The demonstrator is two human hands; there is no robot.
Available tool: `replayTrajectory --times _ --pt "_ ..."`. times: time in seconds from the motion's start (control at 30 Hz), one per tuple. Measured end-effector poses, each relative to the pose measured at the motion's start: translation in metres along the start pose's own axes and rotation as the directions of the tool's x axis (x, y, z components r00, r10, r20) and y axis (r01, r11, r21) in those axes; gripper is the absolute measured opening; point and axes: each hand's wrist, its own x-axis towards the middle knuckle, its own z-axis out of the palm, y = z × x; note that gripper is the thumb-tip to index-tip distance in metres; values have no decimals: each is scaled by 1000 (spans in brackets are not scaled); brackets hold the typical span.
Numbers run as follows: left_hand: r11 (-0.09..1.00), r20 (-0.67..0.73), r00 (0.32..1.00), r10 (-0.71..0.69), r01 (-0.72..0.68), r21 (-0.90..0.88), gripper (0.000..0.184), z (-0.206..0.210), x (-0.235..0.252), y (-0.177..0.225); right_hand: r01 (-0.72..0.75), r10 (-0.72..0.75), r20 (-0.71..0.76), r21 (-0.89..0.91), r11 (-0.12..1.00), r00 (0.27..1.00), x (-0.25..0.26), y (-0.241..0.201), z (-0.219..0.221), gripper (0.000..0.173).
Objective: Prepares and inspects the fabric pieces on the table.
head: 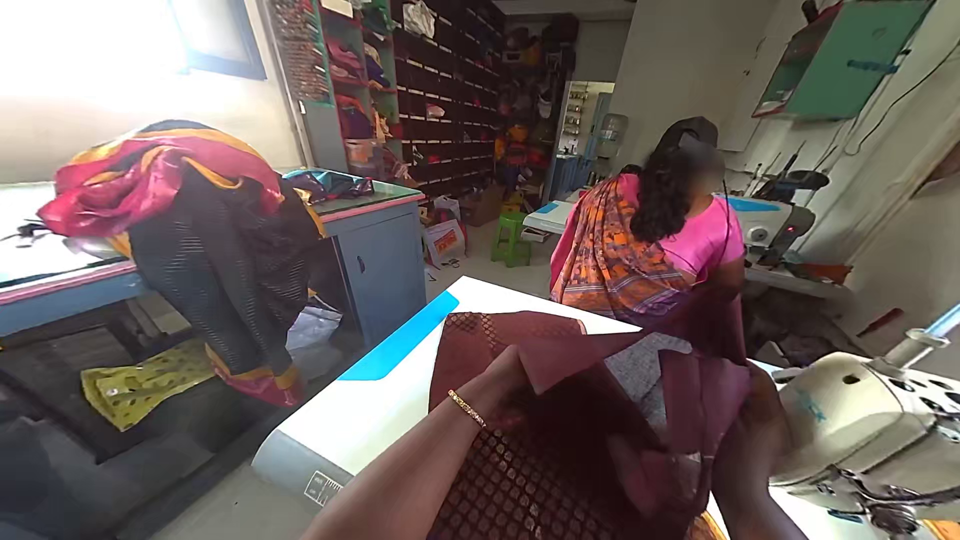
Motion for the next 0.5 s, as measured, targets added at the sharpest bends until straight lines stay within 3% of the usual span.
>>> replayTrajectory --times 0.2,0.37,0.43,0.5 --pt "989 -26 1000 -11 15 146 15 6 11 -8 -55 56 -11 58 997 998 2 2 -1 25" --pt "974 22 998 57 -61 220 28 13 16 -17 -160 158 26 267 950 987 4 -4 -4 21" --pt "954 18 996 86 -88 288 27 5 16 -9 -116 123 -20 201 973 992 3 -1 -3 19" --pt "950 -107 993 52 -16 313 25 -21 21 -3 -56 62 -45 121 991 997 0 -4 -5 24"
